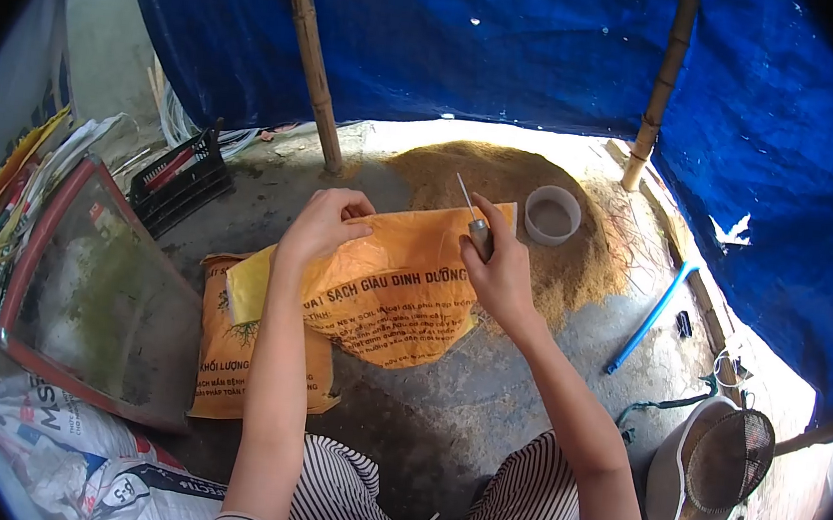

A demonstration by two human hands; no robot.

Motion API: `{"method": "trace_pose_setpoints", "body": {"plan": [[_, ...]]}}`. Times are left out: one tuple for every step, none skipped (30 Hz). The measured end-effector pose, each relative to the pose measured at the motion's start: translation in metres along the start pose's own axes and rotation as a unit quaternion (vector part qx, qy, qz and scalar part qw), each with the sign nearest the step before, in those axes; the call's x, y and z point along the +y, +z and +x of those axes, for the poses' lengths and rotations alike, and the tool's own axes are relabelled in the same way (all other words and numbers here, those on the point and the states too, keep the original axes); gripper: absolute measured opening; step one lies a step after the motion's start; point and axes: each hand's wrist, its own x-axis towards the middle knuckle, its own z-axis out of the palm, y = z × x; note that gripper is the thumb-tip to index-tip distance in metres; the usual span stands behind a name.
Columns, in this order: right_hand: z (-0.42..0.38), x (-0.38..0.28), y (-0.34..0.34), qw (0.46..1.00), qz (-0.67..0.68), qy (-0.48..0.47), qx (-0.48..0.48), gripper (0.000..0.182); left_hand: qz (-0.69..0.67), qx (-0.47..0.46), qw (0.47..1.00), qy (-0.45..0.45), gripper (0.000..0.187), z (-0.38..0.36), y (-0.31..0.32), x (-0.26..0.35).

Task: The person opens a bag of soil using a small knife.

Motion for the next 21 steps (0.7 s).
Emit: {"method": "trace_pose_setpoints", "body": {"plan": [[0.004, 0.006, 0.002, 1.000, -0.008, 0.000, -0.005, 0.051, -0.016, 0.005, 0.999, 0.027, 0.023, 0.000, 0.000, -0.003], [0.007, 0.010, 0.005, 1.000, -0.017, 0.001, -0.011, 0.049, -0.032, 0.010, 0.998, 0.054, 0.020, -0.002, -0.001, -0.004], [0.010, 0.018, 0.010, 1.000, -0.020, -0.012, 0.015, 0.041, -0.031, 0.012, 0.998, 0.052, 0.020, -0.003, -0.001, -0.005], [0.011, 0.023, 0.012, 1.000, -0.019, -0.014, 0.014, 0.041, -0.027, 0.024, 0.997, 0.062, 0.020, -0.003, 0.001, -0.004], [0.012, 0.027, 0.012, 0.999, -0.027, -0.010, 0.022, 0.036, -0.023, 0.035, 0.997, 0.072, 0.019, -0.003, 0.001, -0.002], [0.014, 0.031, 0.013, 0.999, -0.035, -0.004, 0.031, 0.031, -0.022, 0.036, 0.996, 0.072, 0.019, -0.003, 0.000, -0.001], [0.014, 0.034, 0.015, 0.998, -0.026, -0.011, 0.051, 0.021, -0.025, 0.021, 0.998, 0.058, 0.019, -0.003, -0.001, 0.001], [0.013, 0.036, 0.017, 0.998, -0.027, -0.010, 0.052, 0.021, -0.027, 0.006, 0.999, 0.044, 0.020, -0.003, -0.002, 0.003], [0.012, 0.039, 0.019, 0.998, -0.025, 0.001, 0.062, 0.019, -0.028, 0.005, 0.999, 0.045, 0.020, -0.004, -0.003, 0.005], [0.012, 0.041, 0.021, 0.997, -0.023, 0.011, 0.071, 0.017, -0.031, -0.003, 0.998, 0.059, 0.020, -0.005, -0.003, 0.005], [0.011, 0.044, 0.022, 0.997, -0.023, 0.012, 0.071, 0.017, -0.033, -0.011, 0.997, 0.073, 0.021, -0.006, -0.003, 0.005], [0.011, 0.047, 0.022, 0.997, 0.000, 0.022, 0.080, 0.016, -0.033, -0.011, 0.997, 0.073, 0.021, -0.006, -0.001, -0.002], [0.011, 0.050, 0.022, 0.995, 0.024, 0.032, 0.089, 0.015, -0.004, -0.017, 0.996, 0.085, 0.023, -0.005, 0.005, -0.015], [0.010, 0.051, 0.021, 0.995, 0.025, 0.032, 0.086, 0.015, 0.024, -0.022, 0.995, 0.097, 0.024, -0.005, 0.007, -0.020], [0.011, 0.051, 0.020, 0.996, 0.020, 0.027, 0.084, 0.015, 0.024, -0.020, 0.995, 0.094, 0.024, -0.004, 0.009, -0.025], [0.012, 0.052, 0.018, 0.996, 0.017, 0.022, 0.082, 0.015, 0.063, -0.053, 0.995, 0.052, 0.027, 0.000, 0.009, -0.028], [0.013, 0.054, 0.018, 0.996, 0.019, 0.021, 0.081, 0.015, 0.103, -0.086, 0.991, 0.011, 0.030, 0.002, 0.009, -0.028], [0.013, 0.058, 0.018, 0.996, 0.009, 0.024, 0.084, 0.016, 0.104, -0.085, 0.991, 0.009, 0.030, 0.002, 0.010, -0.027], [0.014, 0.060, 0.018, 0.996, -0.001, 0.027, 0.086, 0.016, 0.107, -0.058, 0.993, 0.006, 0.031, 0.002, 0.012, -0.026], [0.015, 0.060, 0.017, 0.996, 0.002, 0.024, 0.083, 0.016, 0.110, -0.029, 0.993, 0.002, 0.031, 0.002, 0.012, -0.023], [0.015, 0.060, 0.016, 0.996, 0.008, 0.037, 0.080, 0.016, 0.111, -0.027, 0.993, -0.003, 0.031, 0.000, 0.013, -0.020]]}}
